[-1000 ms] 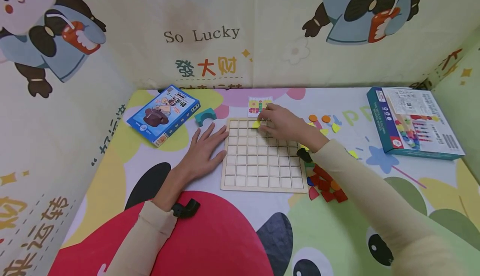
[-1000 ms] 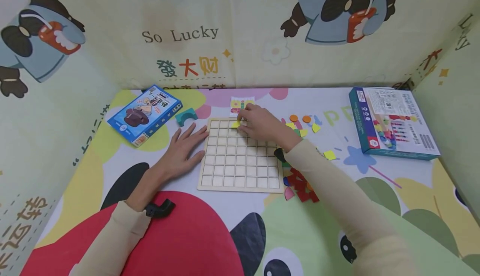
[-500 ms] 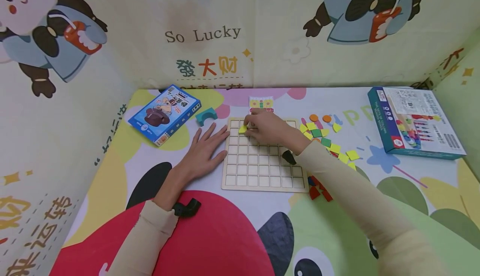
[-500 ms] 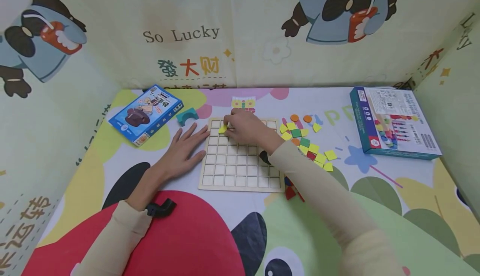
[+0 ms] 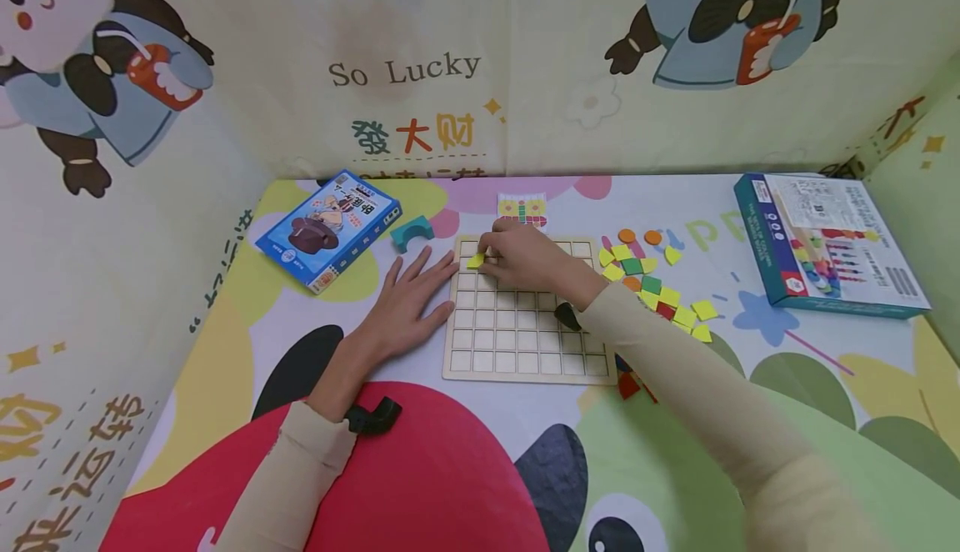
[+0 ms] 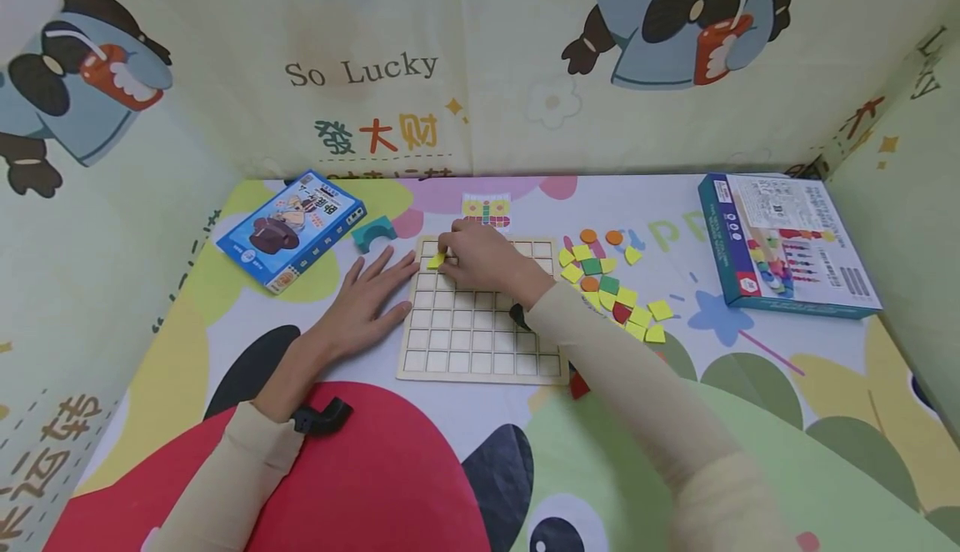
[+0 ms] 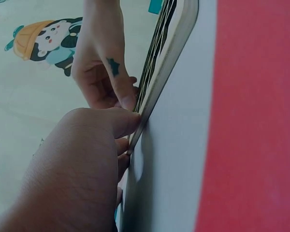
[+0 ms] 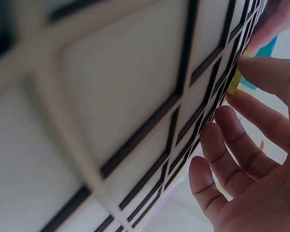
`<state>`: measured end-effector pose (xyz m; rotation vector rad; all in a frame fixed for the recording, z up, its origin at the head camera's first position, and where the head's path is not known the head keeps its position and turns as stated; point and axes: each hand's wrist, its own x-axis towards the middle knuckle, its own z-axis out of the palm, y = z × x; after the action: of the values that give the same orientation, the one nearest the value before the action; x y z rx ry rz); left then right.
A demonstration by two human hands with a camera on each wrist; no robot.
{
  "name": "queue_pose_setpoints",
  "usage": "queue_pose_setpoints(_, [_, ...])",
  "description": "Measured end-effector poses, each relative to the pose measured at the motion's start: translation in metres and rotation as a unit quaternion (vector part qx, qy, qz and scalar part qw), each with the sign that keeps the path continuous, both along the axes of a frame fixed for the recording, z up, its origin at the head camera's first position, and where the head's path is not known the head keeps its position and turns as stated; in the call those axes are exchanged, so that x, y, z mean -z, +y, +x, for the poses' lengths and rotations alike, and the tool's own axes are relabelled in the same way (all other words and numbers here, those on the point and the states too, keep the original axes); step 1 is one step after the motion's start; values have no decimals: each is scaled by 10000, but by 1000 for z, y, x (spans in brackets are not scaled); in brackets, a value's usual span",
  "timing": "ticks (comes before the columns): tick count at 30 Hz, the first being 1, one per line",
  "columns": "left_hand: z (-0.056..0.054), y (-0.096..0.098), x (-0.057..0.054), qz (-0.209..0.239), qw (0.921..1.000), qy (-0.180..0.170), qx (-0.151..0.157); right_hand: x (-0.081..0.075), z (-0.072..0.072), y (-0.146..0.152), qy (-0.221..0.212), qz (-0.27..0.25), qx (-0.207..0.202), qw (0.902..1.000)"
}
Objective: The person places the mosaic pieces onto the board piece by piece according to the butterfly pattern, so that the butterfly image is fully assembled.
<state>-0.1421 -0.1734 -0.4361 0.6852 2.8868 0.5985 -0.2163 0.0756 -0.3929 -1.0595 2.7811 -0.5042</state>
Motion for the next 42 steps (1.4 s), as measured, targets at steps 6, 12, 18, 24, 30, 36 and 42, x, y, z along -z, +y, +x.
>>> queue_pose_setpoints(6, [0,0,1,42,10000,19,-17,1,-1,-7,-29,-3,36,10000])
queue_pose_setpoints(12, [-1,0,1,66,10000,-12,-33,0,0,-10,-133,29,36,9999])
queue_pose_setpoints(18, [-1,0,1,78,10000,-18,-40,-1,1,-10,-132,6,1,9999])
queue_pose_setpoints(24, [-1,0,1,81,10000,-2,-42,-3,2,-9,-18,46,-20,10000])
queue_pose_setpoints(30, [1,0,1,180,9998,-13,-31,-8,3,5,-242,-40,35,9997])
queue_pose_setpoints(36, [1,0,2,252,9997,43,9,-15,0,50,-308,-391,230,9985])
queue_pose_setpoints(42, [0,-1,1,255,9996,100,34,-20,2,106,-287,-354,774,9960])
